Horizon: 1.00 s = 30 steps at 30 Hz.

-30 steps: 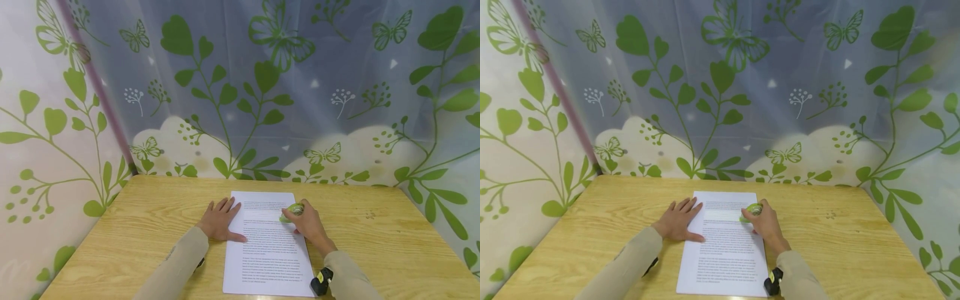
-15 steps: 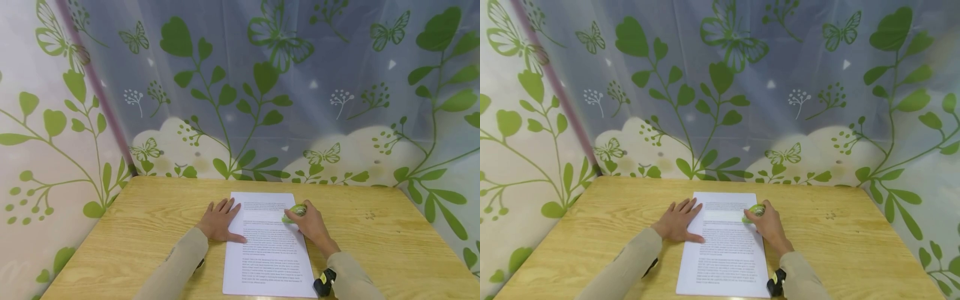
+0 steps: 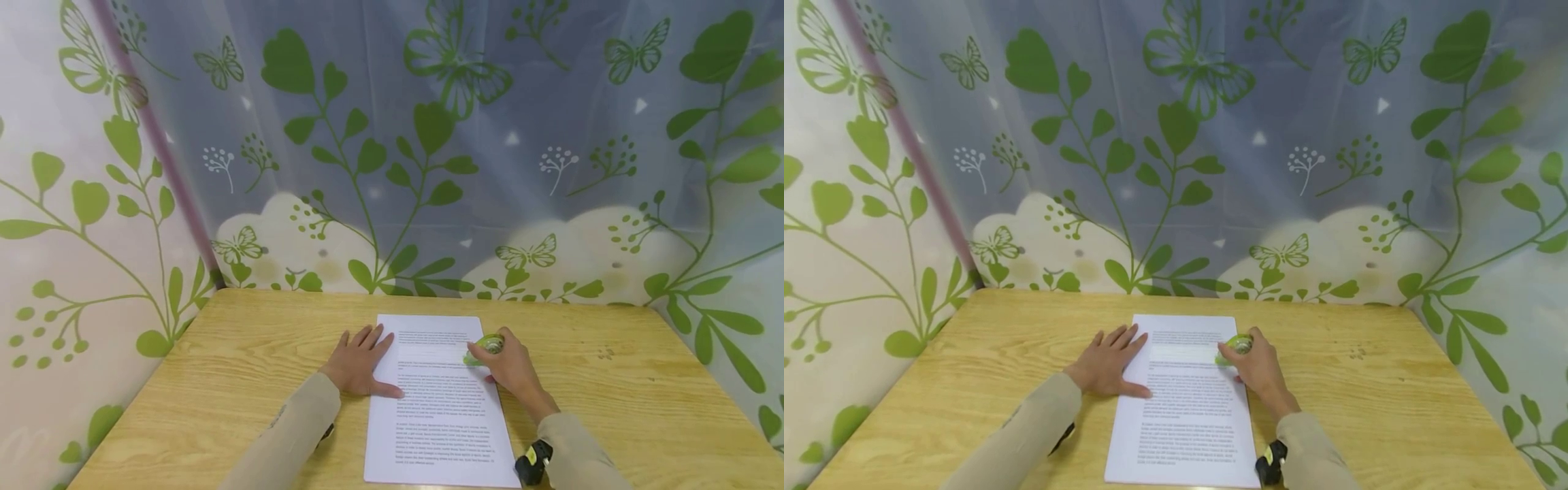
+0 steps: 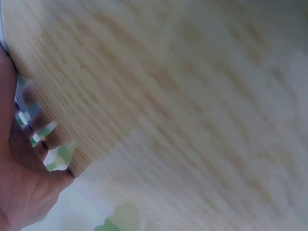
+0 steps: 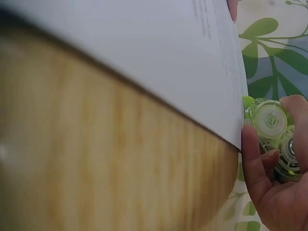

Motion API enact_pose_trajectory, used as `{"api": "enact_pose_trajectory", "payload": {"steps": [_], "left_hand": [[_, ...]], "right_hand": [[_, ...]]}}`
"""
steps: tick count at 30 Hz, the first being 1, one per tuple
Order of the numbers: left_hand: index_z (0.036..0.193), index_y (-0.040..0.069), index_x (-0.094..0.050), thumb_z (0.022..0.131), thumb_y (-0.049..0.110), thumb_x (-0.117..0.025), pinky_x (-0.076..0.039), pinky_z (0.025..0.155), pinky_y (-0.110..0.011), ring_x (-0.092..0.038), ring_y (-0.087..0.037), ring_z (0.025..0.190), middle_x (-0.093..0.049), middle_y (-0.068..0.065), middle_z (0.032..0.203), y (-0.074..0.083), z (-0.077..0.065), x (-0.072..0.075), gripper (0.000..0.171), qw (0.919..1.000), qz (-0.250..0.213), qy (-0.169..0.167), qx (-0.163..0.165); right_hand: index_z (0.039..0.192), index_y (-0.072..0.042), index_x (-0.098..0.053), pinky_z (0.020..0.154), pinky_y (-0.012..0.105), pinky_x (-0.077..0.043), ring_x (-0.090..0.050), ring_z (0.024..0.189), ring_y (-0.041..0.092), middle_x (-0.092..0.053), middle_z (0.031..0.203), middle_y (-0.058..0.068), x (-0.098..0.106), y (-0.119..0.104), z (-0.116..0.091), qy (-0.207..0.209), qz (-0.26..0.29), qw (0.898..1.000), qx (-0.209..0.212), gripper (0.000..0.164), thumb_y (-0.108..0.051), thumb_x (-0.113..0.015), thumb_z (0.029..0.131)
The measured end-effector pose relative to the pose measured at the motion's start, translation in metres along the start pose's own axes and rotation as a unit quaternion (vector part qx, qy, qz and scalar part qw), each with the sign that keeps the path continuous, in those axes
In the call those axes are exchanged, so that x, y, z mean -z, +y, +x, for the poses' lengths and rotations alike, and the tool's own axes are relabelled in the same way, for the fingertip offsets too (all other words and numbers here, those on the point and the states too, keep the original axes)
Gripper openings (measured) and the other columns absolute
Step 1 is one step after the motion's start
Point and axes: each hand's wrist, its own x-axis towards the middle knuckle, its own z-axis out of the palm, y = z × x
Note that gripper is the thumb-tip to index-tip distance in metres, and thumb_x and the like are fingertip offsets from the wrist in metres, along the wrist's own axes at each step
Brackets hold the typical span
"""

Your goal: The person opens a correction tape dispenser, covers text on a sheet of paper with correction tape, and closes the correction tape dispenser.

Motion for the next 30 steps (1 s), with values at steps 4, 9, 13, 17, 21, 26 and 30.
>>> {"api": "enact_pose_trajectory", "payload": {"steps": [4,9,13,17,21,26,30], "left_hand": [[0.154,0.020,-0.019,0.067,0.091,-0.038,-0.017,0.107,-0.060,-0.014,-0.032,0.143,-0.014,-0.009,0.158,0.000,0.001,-0.001,0.115,1.0000,0.000,0.000,0.000],[0.154,0.020,-0.020,0.067,0.091,-0.039,-0.018,0.107,-0.060,-0.015,-0.031,0.143,-0.015,-0.009,0.158,-0.001,0.002,-0.002,0.114,1.0000,-0.001,0.001,0.001],[0.154,0.020,-0.019,0.067,0.091,-0.039,-0.017,0.107,-0.060,-0.014,-0.031,0.143,-0.014,-0.009,0.158,-0.001,0.001,-0.001,0.114,1.0000,-0.003,-0.002,0.000],[0.154,0.019,-0.018,0.068,0.091,-0.040,-0.016,0.107,-0.060,-0.012,-0.031,0.143,-0.013,-0.009,0.158,0.000,0.000,0.000,0.114,1.0000,-0.005,-0.004,0.000],[0.154,0.020,-0.018,0.067,0.091,-0.039,-0.016,0.107,-0.060,-0.013,-0.031,0.143,-0.013,-0.009,0.158,0.000,0.001,0.001,0.114,1.0000,-0.002,-0.002,0.001],[0.154,0.019,-0.019,0.067,0.091,-0.039,-0.017,0.107,-0.060,-0.014,-0.031,0.143,-0.014,-0.009,0.158,0.000,0.001,0.000,0.115,1.0000,-0.001,0.000,0.001],[0.154,0.019,-0.020,0.067,0.090,-0.040,-0.017,0.107,-0.060,-0.013,-0.031,0.143,-0.014,-0.009,0.158,0.000,0.001,0.000,0.114,1.0000,-0.006,-0.001,0.002]], "right_hand": [[0.100,-0.003,-0.045,0.050,0.030,-0.050,-0.059,0.051,0.017,-0.060,0.088,0.014,0.002,0.000,-0.002,0.000,0.006,1.000,-0.006,0.045,-0.038,-0.070,0.087],[0.102,-0.003,-0.045,0.051,0.030,-0.050,-0.061,0.051,0.018,-0.060,0.089,0.015,0.005,-0.001,-0.002,-0.002,0.007,1.000,-0.012,0.045,-0.037,-0.070,0.087],[0.103,-0.003,-0.045,0.051,0.030,-0.049,-0.060,0.049,0.017,-0.061,0.084,0.012,0.007,0.000,-0.001,-0.006,-0.004,1.000,-0.008,0.047,-0.040,-0.069,0.087],[0.106,-0.002,-0.045,0.050,0.030,-0.047,-0.060,0.050,0.018,-0.061,0.078,0.011,0.009,0.002,0.000,-0.013,-0.011,1.000,-0.004,0.049,-0.041,-0.068,0.088],[0.108,-0.003,-0.044,0.051,0.030,-0.049,-0.062,0.053,0.019,-0.062,0.080,0.011,0.011,0.004,0.001,-0.012,-0.009,1.000,-0.009,0.049,-0.041,-0.068,0.088],[0.108,-0.003,-0.044,0.052,0.030,-0.049,-0.062,0.053,0.019,-0.061,0.083,0.011,0.013,0.006,0.001,-0.010,-0.005,1.000,-0.012,0.048,-0.039,-0.068,0.088],[0.108,-0.002,-0.044,0.052,0.030,-0.049,-0.062,0.054,0.018,-0.061,0.084,0.012,0.014,0.007,-0.001,-0.012,-0.003,1.000,-0.011,0.049,-0.040,-0.068,0.088]]}}
